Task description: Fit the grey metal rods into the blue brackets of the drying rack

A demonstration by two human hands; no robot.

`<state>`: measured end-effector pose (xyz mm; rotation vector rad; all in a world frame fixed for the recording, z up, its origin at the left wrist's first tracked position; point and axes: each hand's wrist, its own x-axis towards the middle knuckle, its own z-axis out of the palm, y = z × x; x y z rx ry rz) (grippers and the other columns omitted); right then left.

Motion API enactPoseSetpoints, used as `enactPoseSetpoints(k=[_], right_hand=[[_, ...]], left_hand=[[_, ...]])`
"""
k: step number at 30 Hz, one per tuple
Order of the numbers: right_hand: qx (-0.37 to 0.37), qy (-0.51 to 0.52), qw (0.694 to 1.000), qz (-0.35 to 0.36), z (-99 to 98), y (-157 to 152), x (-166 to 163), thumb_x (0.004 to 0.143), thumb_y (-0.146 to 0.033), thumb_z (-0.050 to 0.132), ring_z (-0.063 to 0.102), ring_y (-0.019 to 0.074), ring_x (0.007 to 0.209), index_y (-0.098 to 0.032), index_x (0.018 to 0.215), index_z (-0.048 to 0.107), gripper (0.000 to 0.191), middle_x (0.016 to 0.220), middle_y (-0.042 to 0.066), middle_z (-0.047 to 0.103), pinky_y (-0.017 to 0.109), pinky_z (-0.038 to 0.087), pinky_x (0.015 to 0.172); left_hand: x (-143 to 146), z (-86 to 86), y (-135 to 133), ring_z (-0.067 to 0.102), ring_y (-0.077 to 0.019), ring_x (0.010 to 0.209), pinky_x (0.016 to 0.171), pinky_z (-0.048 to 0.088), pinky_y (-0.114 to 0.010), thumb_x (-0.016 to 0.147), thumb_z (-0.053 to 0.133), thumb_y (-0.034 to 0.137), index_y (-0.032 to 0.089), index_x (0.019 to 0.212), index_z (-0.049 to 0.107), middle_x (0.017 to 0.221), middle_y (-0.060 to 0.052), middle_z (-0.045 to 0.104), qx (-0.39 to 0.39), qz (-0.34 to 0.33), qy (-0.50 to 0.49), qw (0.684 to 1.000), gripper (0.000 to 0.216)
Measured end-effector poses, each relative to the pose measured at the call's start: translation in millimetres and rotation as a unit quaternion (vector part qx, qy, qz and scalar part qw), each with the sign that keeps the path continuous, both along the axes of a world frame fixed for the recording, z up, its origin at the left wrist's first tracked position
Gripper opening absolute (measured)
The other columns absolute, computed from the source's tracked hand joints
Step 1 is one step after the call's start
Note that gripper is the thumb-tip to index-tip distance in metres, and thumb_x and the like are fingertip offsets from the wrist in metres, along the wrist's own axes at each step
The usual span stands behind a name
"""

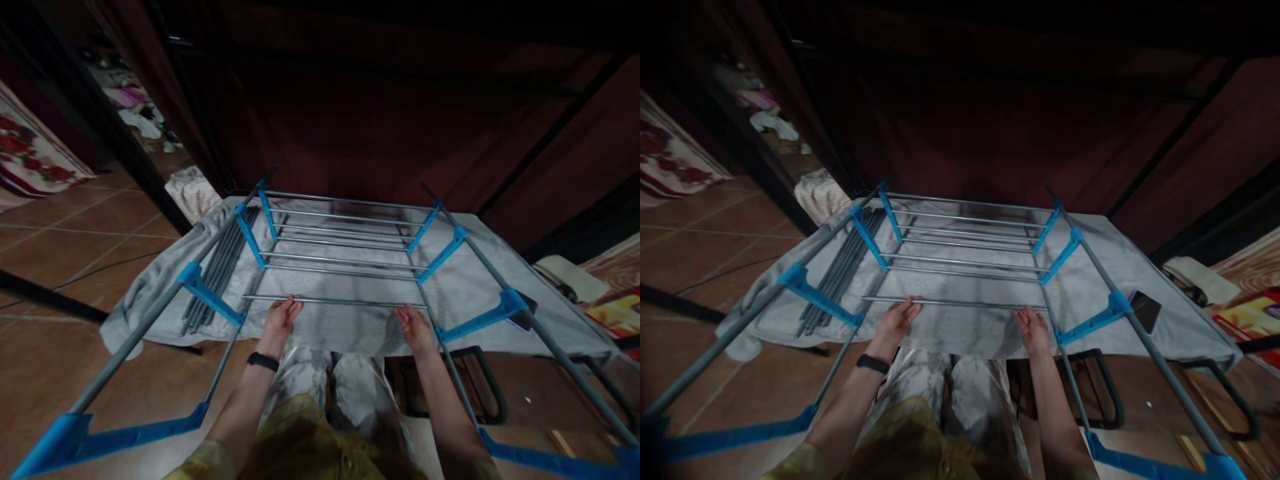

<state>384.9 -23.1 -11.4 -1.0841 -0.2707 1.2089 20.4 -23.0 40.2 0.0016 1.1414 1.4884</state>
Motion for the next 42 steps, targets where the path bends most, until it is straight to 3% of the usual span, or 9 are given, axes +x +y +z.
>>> enactPoseSetpoints(k=[9,17,25,30,34,42], right_hand=[[-0.018,-0.007,1.0,0.014,-12.5,1.1,10.9,0.067,-0.024,0.083,0.071,0.0144,0.073,-0.019,0.07,0.063,0.021,0.069,0.0,0.07,0.028,0.062,0.08],[-0.003,-0.007,1.0,0.004,-18.0,0.9,13.3,0.071,-0.014,0.076,0.072,0.0144,0.083,-0.019,0.071,0.062,0.015,0.079,0.001,0.072,0.031,0.062,0.088],[-0.013,0.004,1.0,-0.003,-16.4,0.1,12.3,0.076,-0.009,0.065,0.072,0.0143,0.088,-0.017,0.079,0.067,0.01,0.087,0.005,0.074,0.028,0.062,0.085],[-0.015,0.006,1.0,-0.007,-15.4,-0.1,12.0,0.078,-0.009,0.065,0.072,0.0141,0.087,-0.018,0.079,0.065,0.009,0.086,0.005,0.073,0.028,0.063,0.083],[-0.03,0.011,0.999,-0.004,-15.7,0.8,13.5,0.08,-0.012,0.065,0.071,0.0132,0.084,-0.019,0.082,0.065,0.007,0.086,0.004,0.071,0.027,0.063,0.081],[-0.072,0.002,0.997,-0.014,-13.1,3.5,14.8,0.077,-0.012,0.064,0.071,0.0144,0.076,-0.02,0.076,0.06,0.009,0.079,0.004,0.069,0.026,0.064,0.075]], left_hand=[[23.7,-6.9,-1.6,0.071,-0.0131,0.064,0.068,0.061,-0.024,0.086,0.066,0.001,0.012,0.085,0.063,0.076,-0.007,0.073,0.038,-0.045,0.01,0.998,0.011],[27.3,-14.9,-2.9,0.072,-0.0137,0.069,0.071,0.06,-0.024,0.083,0.071,0.005,0.014,0.09,0.063,0.079,-0.006,0.073,0.047,-0.055,0.035,0.997,0.015],[31.7,-14.9,-6.1,0.071,-0.014,0.072,0.074,0.057,-0.026,0.08,0.08,0.016,0.015,0.088,0.062,0.076,-0.003,0.068,0.066,-0.061,0.079,0.993,0.019],[34.6,-4.6,-7.0,0.071,-0.0155,0.076,0.08,0.058,-0.029,0.078,0.081,0.021,0.016,0.085,0.06,0.074,-0.001,0.067,0.101,-0.064,0.084,0.989,0.022],[39.1,8.7,-6.6,0.072,-0.0174,0.08,0.08,0.058,-0.032,0.077,0.081,0.025,0.017,0.093,0.06,0.087,-0.005,0.072,0.135,-0.082,0.077,0.984,0.028],[46.9,50.2,-2.0,0.068,-0.0172,0.079,0.076,0.055,-0.031,0.076,0.081,0.033,0.018,0.097,0.061,0.093,-0.006,0.073,0.206,-0.107,0.13,0.964,0.032]])
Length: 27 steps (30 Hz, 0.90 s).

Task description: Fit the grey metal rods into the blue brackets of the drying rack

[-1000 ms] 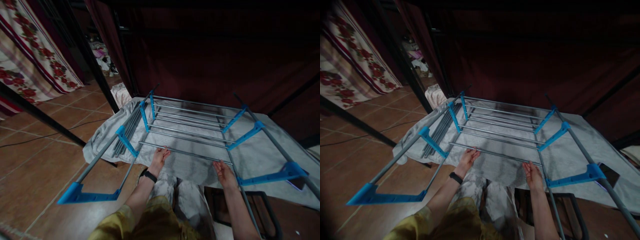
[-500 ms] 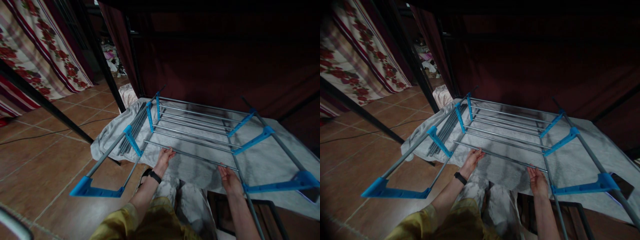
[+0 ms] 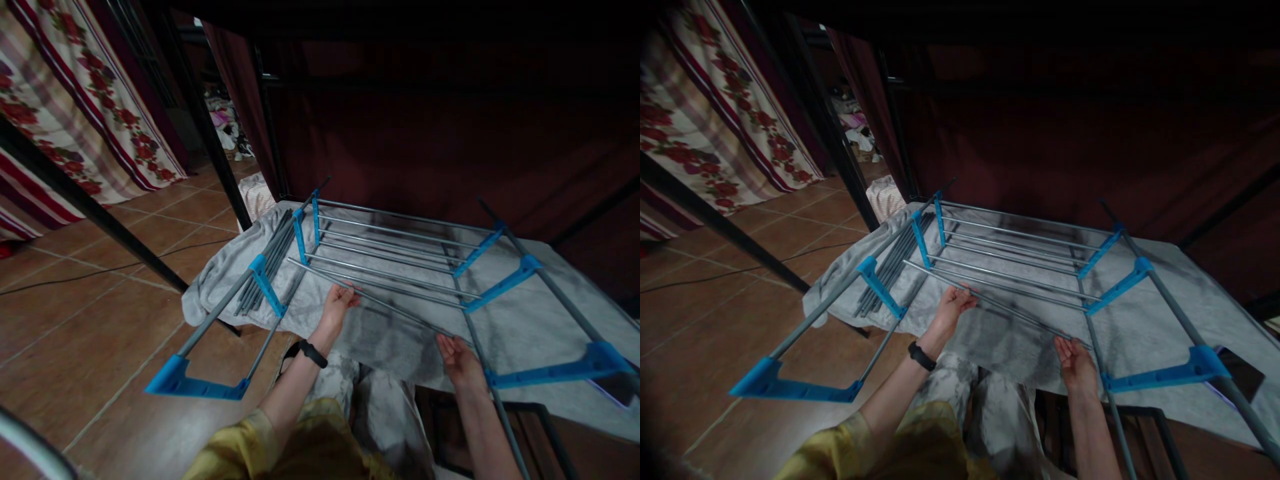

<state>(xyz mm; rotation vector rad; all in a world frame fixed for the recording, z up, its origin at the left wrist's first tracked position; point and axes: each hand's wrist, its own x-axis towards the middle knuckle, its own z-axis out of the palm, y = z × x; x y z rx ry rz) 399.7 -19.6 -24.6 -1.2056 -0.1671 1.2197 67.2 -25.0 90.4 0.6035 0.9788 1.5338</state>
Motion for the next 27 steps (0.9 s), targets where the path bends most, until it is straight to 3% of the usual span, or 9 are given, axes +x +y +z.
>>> enactPoseSetpoints(k=[8,13,20,27], right_hand=[[0.038,0.011,0.999,-0.036,3.6,-9.0,-9.4,0.059,-0.002,0.071,0.073,0.0167,0.073,-0.024,0.084,0.054,0.037,0.075,-0.002,0.071,0.031,0.065,0.071],[0.018,0.006,1.0,0.007,2.3,-18.9,-13.5,0.064,-0.01,0.069,0.074,0.0191,0.075,-0.023,0.081,0.056,0.025,0.072,0.001,0.07,0.032,0.065,0.07],[0.0,0.001,0.998,0.064,5.2,-34.6,-31.3,0.068,-0.017,0.07,0.073,0.0169,0.081,-0.023,0.079,0.061,0.015,0.084,0.005,0.075,0.029,0.063,0.075],[-0.035,0.001,0.99,0.139,14.8,-49.8,-67.5,0.065,-0.021,0.074,0.074,0.0188,0.08,-0.023,0.081,0.065,0.018,0.088,0.007,0.077,0.03,0.062,0.072]], left_hand=[[-2.3,40.3,-0.3,0.066,-0.0164,0.079,0.072,0.052,-0.027,0.081,0.076,0.03,0.019,0.098,0.059,0.086,-0.004,0.071,0.063,-0.004,0.055,0.997,0.026],[2.1,59.6,-2.2,0.067,-0.0159,0.083,0.075,0.052,-0.025,0.081,0.076,0.026,0.02,0.098,0.06,0.087,-0.003,0.071,0.067,0.0,0.062,0.996,0.024],[12.4,61.0,-4.5,0.07,-0.0177,0.088,0.079,0.052,-0.027,0.083,0.075,0.02,0.02,0.103,0.059,0.089,-0.004,0.073,0.059,-0.017,0.037,0.997,0.026],[20.0,51.1,-3.4,0.07,-0.0178,0.087,0.079,0.05,-0.027,0.083,0.072,0.016,0.02,0.106,0.06,0.087,-0.004,0.073,0.071,-0.027,0.06,0.995,0.026]])
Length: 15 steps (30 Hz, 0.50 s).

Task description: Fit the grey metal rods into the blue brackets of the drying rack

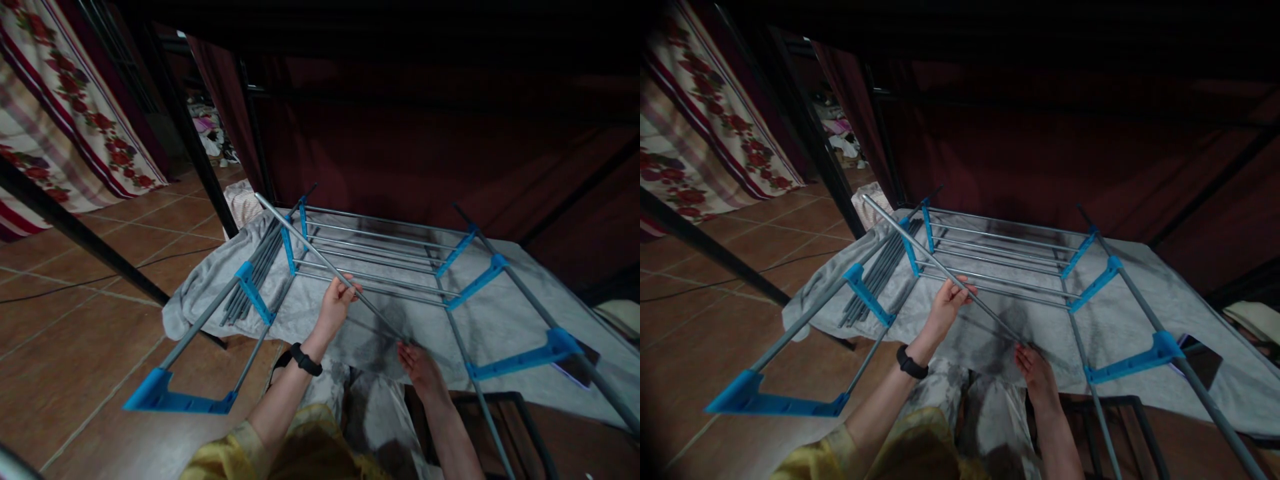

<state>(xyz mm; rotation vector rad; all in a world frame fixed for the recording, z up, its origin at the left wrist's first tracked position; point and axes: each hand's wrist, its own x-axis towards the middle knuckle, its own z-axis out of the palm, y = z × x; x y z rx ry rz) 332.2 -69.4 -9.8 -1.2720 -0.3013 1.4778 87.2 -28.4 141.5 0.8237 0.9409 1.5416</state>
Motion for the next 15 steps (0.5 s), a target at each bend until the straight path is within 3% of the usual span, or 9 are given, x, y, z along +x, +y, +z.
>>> enactPoseSetpoints(k=[7,15], right_hand=[[0.016,0.011,0.997,0.069,5.9,-9.4,-32.8,0.065,-0.024,0.078,0.072,0.0191,0.073,-0.023,0.08,0.065,0.021,0.08,0.005,0.076,0.032,0.06,0.067],[0.011,0.032,0.994,0.102,13.4,-14.1,-66.3,0.061,-0.032,0.083,0.07,0.0204,0.071,-0.022,0.081,0.065,0.029,0.079,0.005,0.076,0.035,0.057,0.067]], left_hand=[[8.5,-16.8,-1.3,0.069,-0.0175,0.084,0.078,0.05,-0.027,0.08,0.074,0.016,0.019,0.104,0.061,0.085,-0.004,0.072,-0.004,-0.015,0.013,1.0,0.028],[22.8,-37.9,-11.9,0.068,-0.0172,0.083,0.081,0.05,-0.028,0.082,0.069,0.013,0.02,0.104,0.061,0.085,-0.004,0.071,-0.005,-0.025,0.059,0.998,0.024]])
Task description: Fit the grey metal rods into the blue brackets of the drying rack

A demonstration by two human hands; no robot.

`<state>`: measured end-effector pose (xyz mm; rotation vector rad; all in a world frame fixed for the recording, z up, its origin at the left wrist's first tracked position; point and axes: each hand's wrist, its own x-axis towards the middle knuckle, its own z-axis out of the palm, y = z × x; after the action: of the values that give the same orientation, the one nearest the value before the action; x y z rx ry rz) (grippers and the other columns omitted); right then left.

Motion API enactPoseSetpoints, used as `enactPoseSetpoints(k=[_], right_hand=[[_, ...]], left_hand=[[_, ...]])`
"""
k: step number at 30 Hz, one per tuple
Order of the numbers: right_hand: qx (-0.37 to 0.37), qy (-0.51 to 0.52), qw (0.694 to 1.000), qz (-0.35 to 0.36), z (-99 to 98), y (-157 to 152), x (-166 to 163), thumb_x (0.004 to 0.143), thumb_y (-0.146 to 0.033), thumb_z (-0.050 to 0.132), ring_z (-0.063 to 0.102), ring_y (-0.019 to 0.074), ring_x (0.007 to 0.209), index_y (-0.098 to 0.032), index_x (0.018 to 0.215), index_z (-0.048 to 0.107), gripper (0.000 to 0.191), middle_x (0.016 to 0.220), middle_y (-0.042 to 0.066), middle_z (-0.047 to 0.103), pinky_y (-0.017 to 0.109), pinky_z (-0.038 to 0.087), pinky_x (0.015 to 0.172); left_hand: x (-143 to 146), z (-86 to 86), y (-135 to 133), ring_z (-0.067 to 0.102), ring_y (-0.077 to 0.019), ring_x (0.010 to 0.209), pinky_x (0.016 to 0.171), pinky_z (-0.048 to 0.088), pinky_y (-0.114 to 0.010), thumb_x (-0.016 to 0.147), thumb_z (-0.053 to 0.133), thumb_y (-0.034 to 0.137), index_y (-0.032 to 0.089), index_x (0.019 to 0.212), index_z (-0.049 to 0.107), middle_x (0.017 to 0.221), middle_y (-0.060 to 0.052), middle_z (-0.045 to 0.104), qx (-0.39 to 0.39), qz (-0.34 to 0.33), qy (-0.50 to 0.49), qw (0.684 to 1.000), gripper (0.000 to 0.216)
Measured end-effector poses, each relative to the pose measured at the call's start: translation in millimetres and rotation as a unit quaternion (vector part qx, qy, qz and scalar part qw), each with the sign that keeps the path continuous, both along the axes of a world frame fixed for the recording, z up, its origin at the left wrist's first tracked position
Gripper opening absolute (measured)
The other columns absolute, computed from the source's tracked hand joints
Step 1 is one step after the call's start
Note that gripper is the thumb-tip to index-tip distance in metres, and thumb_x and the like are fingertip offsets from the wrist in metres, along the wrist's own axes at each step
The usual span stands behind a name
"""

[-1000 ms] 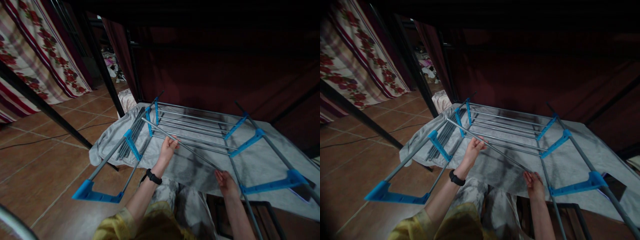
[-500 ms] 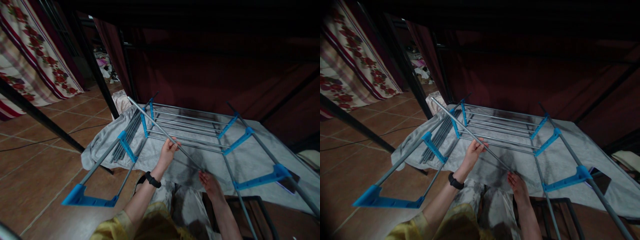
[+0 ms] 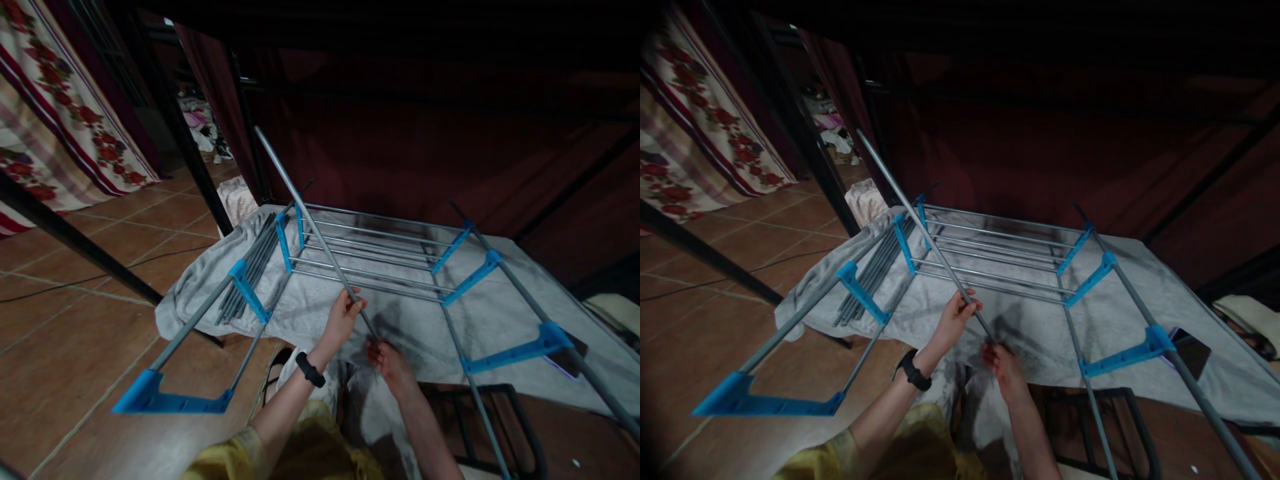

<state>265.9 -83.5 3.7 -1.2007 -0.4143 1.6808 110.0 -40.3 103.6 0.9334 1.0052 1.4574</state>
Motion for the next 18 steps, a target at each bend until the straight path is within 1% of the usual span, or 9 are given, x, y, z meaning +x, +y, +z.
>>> enactPoseSetpoints(k=[4,8,14,16,18], right_hand=[[-0.008,0.006,1.0,0.003,7.4,-2.3,-16.9,0.058,-0.035,0.084,0.069,0.0203,0.072,-0.022,0.081,0.067,0.031,0.08,0.004,0.076,0.035,0.056,0.067],[0.004,-0.006,0.999,0.033,11.9,-5.9,-22.3,0.06,-0.034,0.084,0.069,0.0208,0.073,-0.022,0.086,0.068,0.033,0.081,0.004,0.076,0.035,0.056,0.068],[0.022,-0.07,0.996,0.051,17.7,-2.5,-10.4,0.061,-0.033,0.083,0.068,0.0185,0.072,-0.023,0.089,0.07,0.032,0.082,0.004,0.076,0.031,0.055,0.066],[0.029,-0.079,0.995,0.046,19.8,1.2,-3.5,0.061,-0.034,0.082,0.069,0.0184,0.073,-0.022,0.089,0.071,0.032,0.085,0.006,0.077,0.031,0.055,0.067],[0.035,-0.079,0.995,0.041,22.1,5.1,4.1,0.06,-0.035,0.082,0.07,0.0191,0.075,-0.022,0.09,0.072,0.034,0.088,0.007,0.077,0.032,0.056,0.07]], left_hand=[[5.4,-4.0,-8.6,0.067,-0.0176,0.083,0.079,0.049,-0.028,0.082,0.069,0.014,0.021,0.107,0.061,0.083,-0.003,0.068,0.002,-0.008,0.025,1.0,0.027],[2.8,-2.0,-10.9,0.064,-0.0171,0.079,0.076,0.047,-0.026,0.082,0.067,0.013,0.022,0.11,0.062,0.082,-0.002,0.066,0.008,-0.004,0.061,0.998,0.029],[-11.0,-4.5,-3.4,0.057,-0.0164,0.073,0.072,0.043,-0.024,0.082,0.065,0.012,0.024,0.115,0.064,0.077,0.001,0.061,0.032,-0.007,0.113,0.993,0.036],[-15.7,-5.3,-2.5,0.057,-0.017,0.074,0.075,0.044,-0.024,0.081,0.066,0.012,0.024,0.115,0.065,0.077,0.0,0.06,0.032,0.001,0.124,0.992,0.037],[-19.7,-5.2,-2.4,0.059,-0.0182,0.078,0.079,0.045,-0.026,0.082,0.064,0.012,0.024,0.117,0.064,0.079,0.0,0.061,0.037,0.006,0.164,0.986,0.037]])
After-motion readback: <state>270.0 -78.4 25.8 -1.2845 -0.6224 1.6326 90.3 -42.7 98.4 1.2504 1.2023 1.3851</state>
